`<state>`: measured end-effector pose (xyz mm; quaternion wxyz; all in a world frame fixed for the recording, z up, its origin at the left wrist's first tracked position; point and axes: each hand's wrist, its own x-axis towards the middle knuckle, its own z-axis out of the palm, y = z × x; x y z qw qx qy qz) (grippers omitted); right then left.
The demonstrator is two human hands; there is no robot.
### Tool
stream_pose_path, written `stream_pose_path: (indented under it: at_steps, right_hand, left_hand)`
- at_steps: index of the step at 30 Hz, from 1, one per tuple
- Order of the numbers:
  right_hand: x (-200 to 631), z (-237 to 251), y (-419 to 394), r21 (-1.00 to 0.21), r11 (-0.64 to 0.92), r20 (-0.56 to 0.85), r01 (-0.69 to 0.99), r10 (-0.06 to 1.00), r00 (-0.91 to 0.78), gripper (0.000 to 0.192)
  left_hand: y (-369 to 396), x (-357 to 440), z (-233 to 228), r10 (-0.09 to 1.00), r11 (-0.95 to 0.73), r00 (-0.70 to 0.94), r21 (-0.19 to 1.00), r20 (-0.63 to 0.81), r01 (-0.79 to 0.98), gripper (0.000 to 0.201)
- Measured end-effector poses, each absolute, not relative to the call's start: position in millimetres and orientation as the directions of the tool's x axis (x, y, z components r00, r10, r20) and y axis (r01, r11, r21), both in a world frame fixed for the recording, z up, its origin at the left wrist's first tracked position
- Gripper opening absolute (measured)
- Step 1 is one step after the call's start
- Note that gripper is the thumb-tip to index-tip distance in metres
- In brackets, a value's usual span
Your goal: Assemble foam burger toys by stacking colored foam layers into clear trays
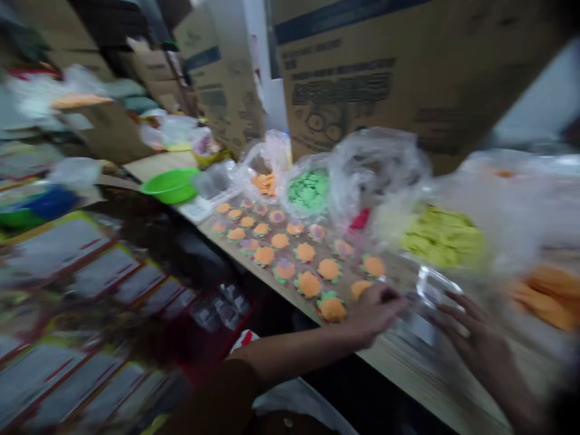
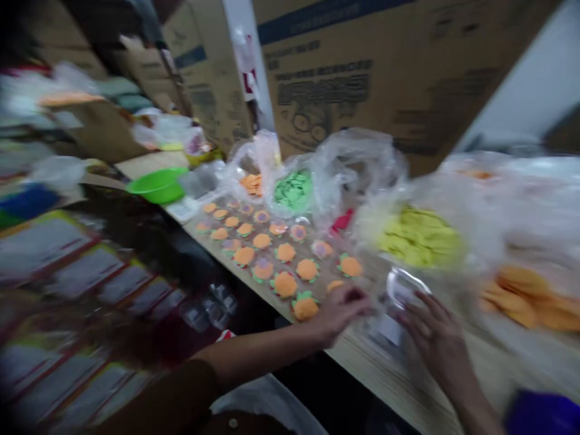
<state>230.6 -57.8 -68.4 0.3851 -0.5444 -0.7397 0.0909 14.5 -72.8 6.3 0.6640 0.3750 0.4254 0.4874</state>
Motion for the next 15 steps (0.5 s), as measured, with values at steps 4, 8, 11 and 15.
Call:
stream_pose_path:
  at_steps: [4,8,11,15]
  right_hand:
    - [198.5,-20.7,-74.2,-0.501,0.415,0.526,0.759,0.843,-0.114,0.02]
    - [186.6,0.6,-78.5,-0.48,0.406,0.462,0.778,0.871,-0.169,0.022]
    - [216.6,8.7,-66.8,-0.555,0.33,0.391,0.763,0.914,-0.11,0.031]
    - [295.1,17.7,-39.0,-0.644,-0.007,0.278,0.765,0.93,0.243,0.035]
  left_hand:
    - [-61.4,39.5,4.8,0.904,0.417,0.295,0.793,-0.311,-0.444,0.023]
    - [-59.0,60.1,5.4,0.723,0.683,0.541,0.558,-0.429,-0.471,0.04]
    - [-58.8,67.2,8.3,0.648,0.759,0.584,0.472,-0.489,-0.447,0.047]
    - [-63.5,73.6,14.6,0.584,0.812,0.585,0.397,-0.563,-0.429,0.057]
